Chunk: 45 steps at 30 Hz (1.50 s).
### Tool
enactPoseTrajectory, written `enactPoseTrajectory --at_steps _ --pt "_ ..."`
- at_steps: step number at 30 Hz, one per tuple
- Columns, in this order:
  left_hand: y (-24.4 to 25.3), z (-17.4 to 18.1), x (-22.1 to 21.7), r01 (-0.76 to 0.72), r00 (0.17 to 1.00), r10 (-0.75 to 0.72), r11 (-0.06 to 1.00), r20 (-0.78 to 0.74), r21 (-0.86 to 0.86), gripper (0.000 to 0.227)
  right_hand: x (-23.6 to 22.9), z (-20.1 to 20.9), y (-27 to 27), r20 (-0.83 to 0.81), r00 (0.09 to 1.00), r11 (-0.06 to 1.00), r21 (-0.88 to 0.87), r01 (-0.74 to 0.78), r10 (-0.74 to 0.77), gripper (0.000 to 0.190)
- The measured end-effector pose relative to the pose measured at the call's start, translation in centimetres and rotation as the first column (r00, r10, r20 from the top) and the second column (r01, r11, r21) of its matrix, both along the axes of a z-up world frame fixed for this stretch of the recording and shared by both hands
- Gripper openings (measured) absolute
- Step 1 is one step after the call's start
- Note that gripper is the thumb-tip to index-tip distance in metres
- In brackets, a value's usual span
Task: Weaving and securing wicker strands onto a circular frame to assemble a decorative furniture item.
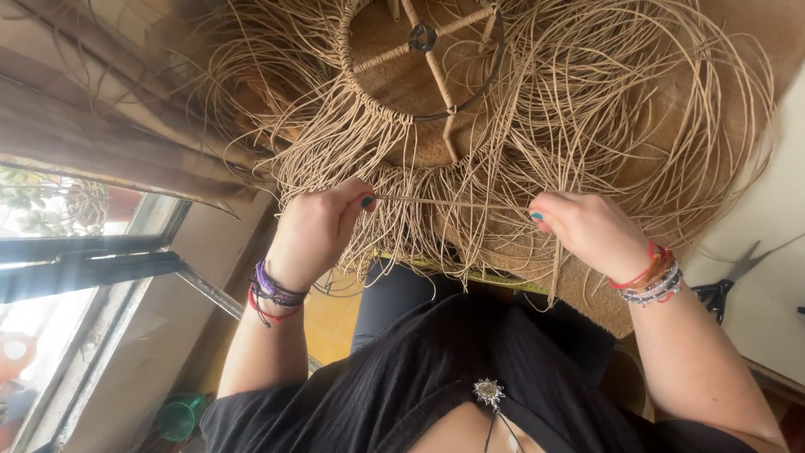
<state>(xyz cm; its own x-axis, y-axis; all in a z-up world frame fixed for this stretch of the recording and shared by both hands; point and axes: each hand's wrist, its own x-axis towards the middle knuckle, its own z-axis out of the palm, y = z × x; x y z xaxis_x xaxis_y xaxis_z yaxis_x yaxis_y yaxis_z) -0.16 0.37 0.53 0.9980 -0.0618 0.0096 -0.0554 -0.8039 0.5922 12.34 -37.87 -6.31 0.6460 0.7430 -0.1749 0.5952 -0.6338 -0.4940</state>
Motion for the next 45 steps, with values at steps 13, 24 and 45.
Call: enactPoseTrajectory --at_steps 13,24,45 --pt "1.9 -1.4 0.2 -0.018 0.999 0.014 0.997 -0.051 -0.076 0.015 0.1 0.6 -0.4 -0.086 0.993 0.994 0.076 -0.075 0.081 0.026" --pt "2.6 -2.9 -0.5 -0.042 0.985 0.021 0.992 -0.172 -0.119 0.016 -0.4 2.6 0.0 -0.296 0.949 0.945 0.262 0.195 -0.114 0.033" --pt "2.5 -2.4 -2.7 -0.008 0.975 -0.022 0.991 -0.219 -0.132 0.030 -1.1 3.0 1.0 -0.363 0.884 0.772 0.454 0.444 -0.294 0.017"
